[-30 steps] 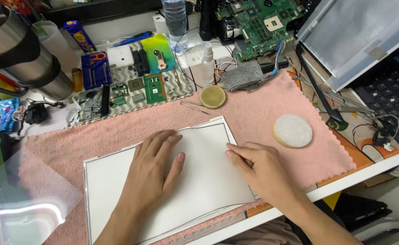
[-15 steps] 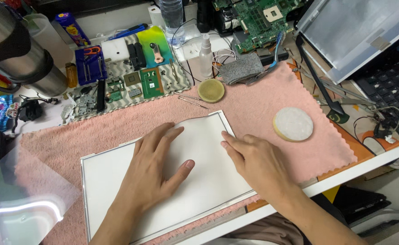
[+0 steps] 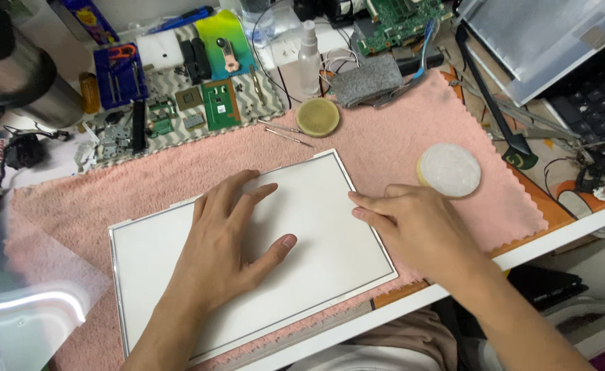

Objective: The person replaces internal layers of a laptop screen panel by hand and cleans the display surface with a sponge and a cloth.

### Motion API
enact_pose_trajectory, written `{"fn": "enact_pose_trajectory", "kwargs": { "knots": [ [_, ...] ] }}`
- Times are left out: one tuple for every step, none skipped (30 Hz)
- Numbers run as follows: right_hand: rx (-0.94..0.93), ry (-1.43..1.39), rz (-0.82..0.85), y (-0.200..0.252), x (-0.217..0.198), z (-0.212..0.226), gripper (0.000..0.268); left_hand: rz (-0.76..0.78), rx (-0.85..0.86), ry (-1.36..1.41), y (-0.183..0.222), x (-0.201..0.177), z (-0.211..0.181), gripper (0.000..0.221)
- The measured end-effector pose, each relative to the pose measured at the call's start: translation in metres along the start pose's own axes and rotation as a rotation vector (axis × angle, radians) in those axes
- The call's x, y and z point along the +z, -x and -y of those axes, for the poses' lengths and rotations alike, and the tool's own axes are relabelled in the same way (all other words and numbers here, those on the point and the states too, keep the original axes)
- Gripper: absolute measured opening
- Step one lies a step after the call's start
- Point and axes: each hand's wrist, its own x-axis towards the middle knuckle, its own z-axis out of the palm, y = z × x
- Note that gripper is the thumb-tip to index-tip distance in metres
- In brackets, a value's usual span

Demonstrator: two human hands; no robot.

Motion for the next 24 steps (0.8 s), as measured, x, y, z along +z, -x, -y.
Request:
{"fn": "enact_pose_trajectory", "kwargs": {
  "knots": [
    [0.066,-0.01,0.05,0.001,-0.005,0.001,0.041,-0.002,0.002,0.0,0.0,0.0,0.0,0.072],
    [0.132,-0.019,0.098,0.002,-0.01,0.003,0.042,-0.005,0.006,-0.002,0.0,0.0,0.0,0.072],
    [0.135,-0.021,0.103,0.003,-0.013,0.004,0.042,0.0,0.003,0.001,0.0,0.0,0.0,0.072],
    [0.134,-0.005,0.131,0.004,-0.016,0.006,0.041,0.0,0.011,-0.008,0.0,0.0,0.0,0.072],
    [0.133,0.012,0.158,0.004,-0.02,0.007,0.041,0.001,0.019,-0.016,-0.001,0.0,0.0,0.073],
    [0.135,0.01,0.161,0.005,-0.023,0.007,0.041,0.004,0.017,-0.015,-0.001,-0.001,-0.001,0.073],
    [0.138,0.051,0.209,0.005,-0.026,0.007,0.041,0.002,0.021,-0.023,-0.001,-0.001,-0.002,0.073],
    [0.141,0.091,0.257,0.006,-0.029,0.008,0.042,-0.001,0.024,-0.031,-0.002,-0.001,-0.002,0.073],
    [0.142,0.089,0.261,0.006,-0.031,0.008,0.042,0.002,0.022,-0.03,-0.002,-0.002,-0.003,0.073],
    [0.167,0.103,0.29,0.006,-0.033,0.009,0.044,0.003,0.025,-0.036,-0.002,-0.002,-0.003,0.074],
    [0.192,0.116,0.32,0.005,-0.035,0.01,0.047,0.003,0.028,-0.042,-0.002,-0.002,-0.004,0.075],
    [0.193,0.116,0.323,0.006,-0.036,0.01,0.047,0.005,0.026,-0.04,-0.002,-0.002,-0.004,0.075],
    [0.178,0.119,0.335,0.006,-0.038,0.01,0.047,0.004,0.025,-0.044,-0.002,-0.002,-0.004,0.076],
    [0.164,0.122,0.347,0.006,-0.04,0.01,0.047,0.003,0.025,-0.046,-0.002,-0.002,-0.004,0.077],
    [0.167,0.122,0.35,0.006,-0.042,0.009,0.047,0.006,0.024,-0.044,-0.002,-0.002,-0.004,0.077],
    [0.153,0.099,0.383,0.006,-0.044,0.008,0.051,0.006,0.03,-0.05,-0.003,-0.002,-0.004,0.078],
    [0.139,0.075,0.416,0.006,-0.046,0.007,0.055,0.006,0.036,-0.056,-0.003,-0.001,-0.004,0.079],
    [0.141,0.076,0.418,0.006,-0.048,0.006,0.055,0.007,0.036,-0.053,-0.003,-0.001,-0.004,0.079],
    [0.144,0.066,0.437,0.007,-0.049,0.005,0.056,0.006,0.036,-0.056,-0.003,-0.001,-0.004,0.079],
    [0.147,0.055,0.456,0.007,-0.05,0.004,0.057,0.005,0.034,-0.06,-0.003,-0.001,-0.004,0.08],
    [0.149,0.056,0.458,0.007,-0.05,0.002,0.057,0.007,0.034,-0.057,-0.003,-0.001,-0.004,0.08],
    [0.137,0.032,0.465,0.007,-0.049,0.0,0.06,0.008,0.037,-0.056,-0.004,-0.002,-0.004,0.08],
    [0.124,0.008,0.473,0.007,-0.048,-0.001,0.063,0.009,0.04,-0.055,-0.004,-0.002,-0.004,0.081],
    [0.125,0.007,0.475,0.007,-0.052,0.004,0.063,0.012,0.038,-0.054,-0.003,-0.002,-0.004,0.081]
  ]
}}
